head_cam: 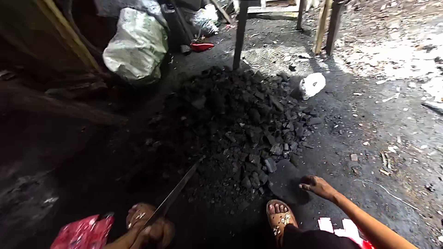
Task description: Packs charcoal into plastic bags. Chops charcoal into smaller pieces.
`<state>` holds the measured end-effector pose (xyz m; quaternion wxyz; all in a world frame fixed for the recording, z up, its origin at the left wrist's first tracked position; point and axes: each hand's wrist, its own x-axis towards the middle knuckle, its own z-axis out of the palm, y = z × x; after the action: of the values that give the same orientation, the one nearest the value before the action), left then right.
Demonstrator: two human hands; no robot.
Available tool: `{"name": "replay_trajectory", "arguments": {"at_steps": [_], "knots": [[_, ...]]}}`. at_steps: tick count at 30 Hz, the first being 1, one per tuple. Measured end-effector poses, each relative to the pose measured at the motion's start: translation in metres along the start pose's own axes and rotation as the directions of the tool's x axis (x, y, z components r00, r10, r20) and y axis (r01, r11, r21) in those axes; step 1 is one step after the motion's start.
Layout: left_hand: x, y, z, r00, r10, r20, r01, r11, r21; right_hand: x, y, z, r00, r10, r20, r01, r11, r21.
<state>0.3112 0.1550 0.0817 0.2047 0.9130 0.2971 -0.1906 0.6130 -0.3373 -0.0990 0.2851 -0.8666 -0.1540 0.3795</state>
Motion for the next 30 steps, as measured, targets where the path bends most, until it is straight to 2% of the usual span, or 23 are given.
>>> {"name": "replay_trajectory", "arguments": {"at_steps": [3,7,10,12,13,16,19,23,27,30], "knots": [[-0.018,0.015,-0.006,1.0,0.002,-0.025,-0.002,1.0,0.005,0.009,-0.021,-0.001,0.999,-0.01,0.033,0.012,0.997,-0.08],[-0.023,0.02,-0.001,0.998,0.052,-0.038,-0.053,0.998,-0.026,0.037,-0.088,-0.04,0.967,-0.205,-0.152,0.204,0.979,-0.021],[-0.025,0.031,-0.005,0.998,0.06,-0.017,-0.059,0.998,0.017,0.083,-0.146,-0.075,0.867,-0.327,-0.375,0.27,0.942,-0.197],[-0.022,0.037,-0.008,0.998,0.067,0.011,-0.067,0.997,0.039,0.11,-0.183,-0.091,0.751,-0.374,-0.544,0.218,0.918,-0.332],[-0.021,0.042,-0.01,0.997,0.074,0.019,-0.075,0.996,0.043,0.119,-0.199,-0.098,0.723,-0.349,-0.596,0.157,0.923,-0.351],[-0.018,0.049,-0.016,0.996,0.083,0.037,-0.085,0.994,0.073,0.144,-0.222,-0.106,0.77,-0.115,-0.627,-0.115,0.942,-0.314],[-0.018,0.046,-0.02,0.994,0.107,0.022,-0.109,0.991,0.082,0.155,-0.219,-0.106,0.809,0.049,-0.585,-0.224,0.947,-0.231],[-0.022,0.04,-0.022,0.992,0.123,-0.002,-0.122,0.988,0.092,0.152,-0.2,-0.1,0.822,0.054,-0.567,-0.214,0.952,-0.22],[-0.023,0.041,-0.018,0.996,0.094,-0.005,-0.093,0.99,0.102,0.151,-0.185,-0.068,0.877,-0.037,-0.478,-0.043,0.987,-0.155],[-0.02,0.046,-0.016,0.997,0.072,0.013,-0.073,0.989,0.132,0.139,-0.184,-0.044,0.912,-0.063,-0.405,-0.039,0.97,-0.238]]}}
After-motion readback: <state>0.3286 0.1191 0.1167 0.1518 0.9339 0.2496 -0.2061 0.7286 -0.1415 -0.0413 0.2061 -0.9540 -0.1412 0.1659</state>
